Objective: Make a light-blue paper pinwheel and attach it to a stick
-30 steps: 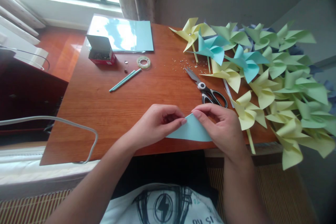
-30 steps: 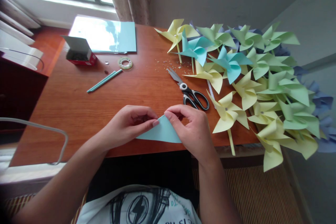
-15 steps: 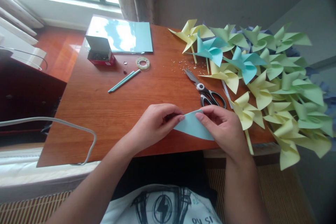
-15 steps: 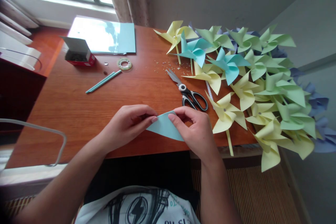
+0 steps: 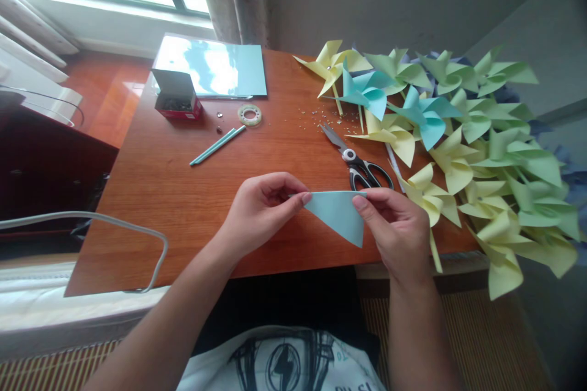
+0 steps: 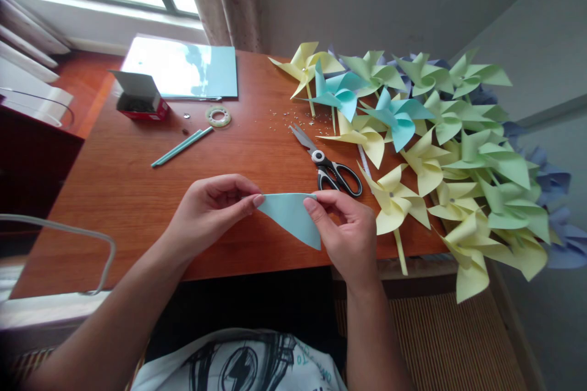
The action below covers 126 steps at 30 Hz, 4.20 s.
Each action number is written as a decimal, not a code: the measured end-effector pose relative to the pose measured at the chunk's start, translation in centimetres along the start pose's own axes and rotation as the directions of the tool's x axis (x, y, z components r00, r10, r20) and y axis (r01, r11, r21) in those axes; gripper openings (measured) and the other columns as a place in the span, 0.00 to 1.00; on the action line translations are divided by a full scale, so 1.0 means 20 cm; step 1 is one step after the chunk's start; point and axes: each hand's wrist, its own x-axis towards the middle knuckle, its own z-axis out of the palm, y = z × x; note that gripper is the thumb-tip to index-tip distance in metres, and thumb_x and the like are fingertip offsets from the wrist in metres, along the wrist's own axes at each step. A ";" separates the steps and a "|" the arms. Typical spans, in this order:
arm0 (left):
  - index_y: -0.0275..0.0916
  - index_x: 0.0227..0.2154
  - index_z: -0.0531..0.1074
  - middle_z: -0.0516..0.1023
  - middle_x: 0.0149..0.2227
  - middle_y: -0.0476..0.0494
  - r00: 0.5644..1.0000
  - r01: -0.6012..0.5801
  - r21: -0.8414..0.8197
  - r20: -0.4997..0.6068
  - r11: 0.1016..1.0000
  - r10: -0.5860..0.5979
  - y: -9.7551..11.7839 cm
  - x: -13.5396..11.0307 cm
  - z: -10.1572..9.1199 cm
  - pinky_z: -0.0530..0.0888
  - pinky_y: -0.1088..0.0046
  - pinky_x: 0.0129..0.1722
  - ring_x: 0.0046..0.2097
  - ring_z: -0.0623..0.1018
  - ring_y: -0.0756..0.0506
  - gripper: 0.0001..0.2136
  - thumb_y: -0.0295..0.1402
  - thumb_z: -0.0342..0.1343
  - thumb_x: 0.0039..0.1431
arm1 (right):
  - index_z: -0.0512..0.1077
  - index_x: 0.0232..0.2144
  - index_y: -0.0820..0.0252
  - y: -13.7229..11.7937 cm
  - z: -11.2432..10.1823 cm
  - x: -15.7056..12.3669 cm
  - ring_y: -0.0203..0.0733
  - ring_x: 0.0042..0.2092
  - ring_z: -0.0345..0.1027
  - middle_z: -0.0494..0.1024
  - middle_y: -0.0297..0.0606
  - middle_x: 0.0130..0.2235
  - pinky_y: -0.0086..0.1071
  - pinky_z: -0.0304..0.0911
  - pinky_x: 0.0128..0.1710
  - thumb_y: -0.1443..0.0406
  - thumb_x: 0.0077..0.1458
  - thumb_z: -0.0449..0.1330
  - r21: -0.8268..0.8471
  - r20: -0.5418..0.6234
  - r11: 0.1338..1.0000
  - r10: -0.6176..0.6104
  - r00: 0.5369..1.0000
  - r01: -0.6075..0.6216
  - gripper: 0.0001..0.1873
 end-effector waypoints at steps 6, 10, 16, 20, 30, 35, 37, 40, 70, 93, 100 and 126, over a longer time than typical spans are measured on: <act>0.36 0.30 0.81 0.81 0.28 0.44 0.996 -0.054 0.056 -0.070 0.997 0.058 0.00 -0.01 0.01 0.71 0.75 0.29 0.29 0.75 0.48 0.08 0.37 0.67 0.55 | 0.82 0.31 0.56 -0.01 0.00 0.02 0.41 0.28 0.76 0.83 0.35 0.29 0.32 0.73 0.26 0.59 0.53 0.70 -0.022 -0.007 1.000 -0.006 1.000 0.006 0.07; 0.36 0.29 0.79 0.80 0.28 0.46 0.996 0.009 -0.109 -0.086 0.994 -0.019 0.02 0.00 0.00 0.71 0.77 0.29 0.29 0.75 0.50 0.09 0.36 0.69 0.53 | 0.81 0.30 0.55 -0.02 0.03 0.02 0.40 0.29 0.77 0.83 0.34 0.29 0.31 0.73 0.27 0.60 0.52 0.71 0.045 -0.040 0.999 0.003 0.999 -0.001 0.06; 0.37 0.37 0.77 0.78 0.26 0.49 0.984 0.178 -0.367 0.078 0.913 -0.160 0.02 0.00 0.00 0.72 0.78 0.28 0.28 0.76 0.51 0.11 0.36 0.69 0.55 | 0.80 0.29 0.56 -0.06 0.16 -0.01 0.38 0.26 0.73 0.80 0.33 0.26 0.30 0.69 0.25 0.60 0.54 0.69 0.149 -0.132 0.988 0.050 0.990 -0.030 0.07; 0.34 0.27 0.78 0.80 0.26 0.47 0.970 0.201 -0.320 0.193 0.926 -0.144 0.01 0.00 0.02 0.73 0.78 0.29 0.28 0.76 0.51 0.09 0.32 0.71 0.51 | 0.78 0.29 0.57 -0.10 0.23 -0.02 0.36 0.27 0.72 0.80 0.32 0.26 0.27 0.69 0.25 0.62 0.55 0.68 0.241 -0.126 0.970 0.067 0.990 -0.035 0.06; 0.36 0.34 0.83 0.83 0.30 0.46 0.990 0.140 -0.346 0.070 0.928 -0.123 0.01 -0.01 0.01 0.74 0.78 0.33 0.32 0.78 0.48 0.07 0.34 0.68 0.55 | 0.76 0.34 0.59 -0.09 0.19 -0.02 0.36 0.26 0.74 0.79 0.31 0.27 0.28 0.71 0.28 0.62 0.57 0.67 0.306 0.188 0.929 0.154 0.970 -0.207 0.06; 0.36 0.31 0.82 0.81 0.30 0.47 0.993 0.109 -0.290 0.070 0.951 -0.093 0.01 0.00 0.02 0.71 0.80 0.29 0.30 0.75 0.51 0.06 0.34 0.68 0.56 | 0.77 0.31 0.58 -0.09 0.18 0.00 0.35 0.25 0.71 0.76 0.30 0.24 0.28 0.67 0.26 0.61 0.61 0.64 0.244 0.150 0.959 0.113 0.982 -0.147 0.08; 0.36 0.31 0.82 0.81 0.29 0.48 0.994 0.101 -0.281 0.058 0.954 -0.088 0.01 0.00 0.02 0.70 0.80 0.29 0.30 0.75 0.51 0.06 0.34 0.68 0.56 | 0.77 0.32 0.58 -0.07 0.17 0.01 0.36 0.26 0.72 0.77 0.31 0.25 0.29 0.69 0.28 0.60 0.62 0.63 0.186 0.143 0.978 0.069 0.987 -0.095 0.08; 0.36 0.31 0.82 0.81 0.30 0.48 0.996 0.081 -0.275 -0.016 0.958 -0.089 0.00 0.00 0.02 0.70 0.80 0.29 0.31 0.74 0.51 0.06 0.34 0.68 0.55 | 0.78 0.38 0.57 -0.03 0.13 0.06 0.42 0.35 0.77 0.82 0.37 0.34 0.34 0.73 0.38 0.61 0.63 0.61 -0.066 0.088 0.994 -0.079 0.993 0.085 0.07; 0.35 0.25 0.75 0.69 0.25 0.50 0.962 -0.227 -0.091 -0.179 0.970 0.209 0.18 0.28 0.03 0.63 0.77 0.25 0.28 0.66 0.51 0.12 0.39 0.67 0.54 | 0.79 0.45 0.55 0.06 0.09 0.23 0.37 0.32 0.74 0.80 0.34 0.35 0.32 0.74 0.32 0.60 0.44 0.75 0.441 0.119 0.867 0.200 0.973 -0.232 0.23; 0.36 0.30 0.79 0.74 0.28 0.49 0.945 -0.185 -0.102 -0.293 0.977 0.148 0.12 0.30 -0.03 0.66 0.76 0.28 0.29 0.69 0.50 0.09 0.37 0.67 0.55 | 0.76 0.54 0.55 0.10 0.12 0.18 0.44 0.41 0.77 0.82 0.40 0.43 0.38 0.75 0.43 0.59 0.53 0.70 0.335 0.259 0.928 0.077 0.963 -0.165 0.26; 0.36 0.29 0.80 0.75 0.26 0.49 0.943 -0.175 -0.115 -0.303 0.978 0.134 0.12 0.30 -0.03 0.65 0.75 0.27 0.28 0.69 0.50 0.09 0.37 0.69 0.53 | 0.75 0.56 0.52 0.13 0.12 0.17 0.45 0.42 0.77 0.82 0.40 0.44 0.37 0.75 0.42 0.62 0.52 0.71 0.279 0.265 0.954 0.035 0.964 -0.112 0.27; 0.37 0.30 0.80 0.75 0.27 0.49 0.934 -0.186 -0.075 -0.325 0.980 0.152 0.10 0.31 -0.05 0.64 0.76 0.26 0.28 0.69 0.51 0.07 0.36 0.68 0.54 | 0.76 0.55 0.53 0.12 0.12 0.17 0.44 0.40 0.76 0.82 0.40 0.41 0.37 0.74 0.41 0.61 0.54 0.69 0.233 0.261 0.971 -0.001 0.965 -0.062 0.25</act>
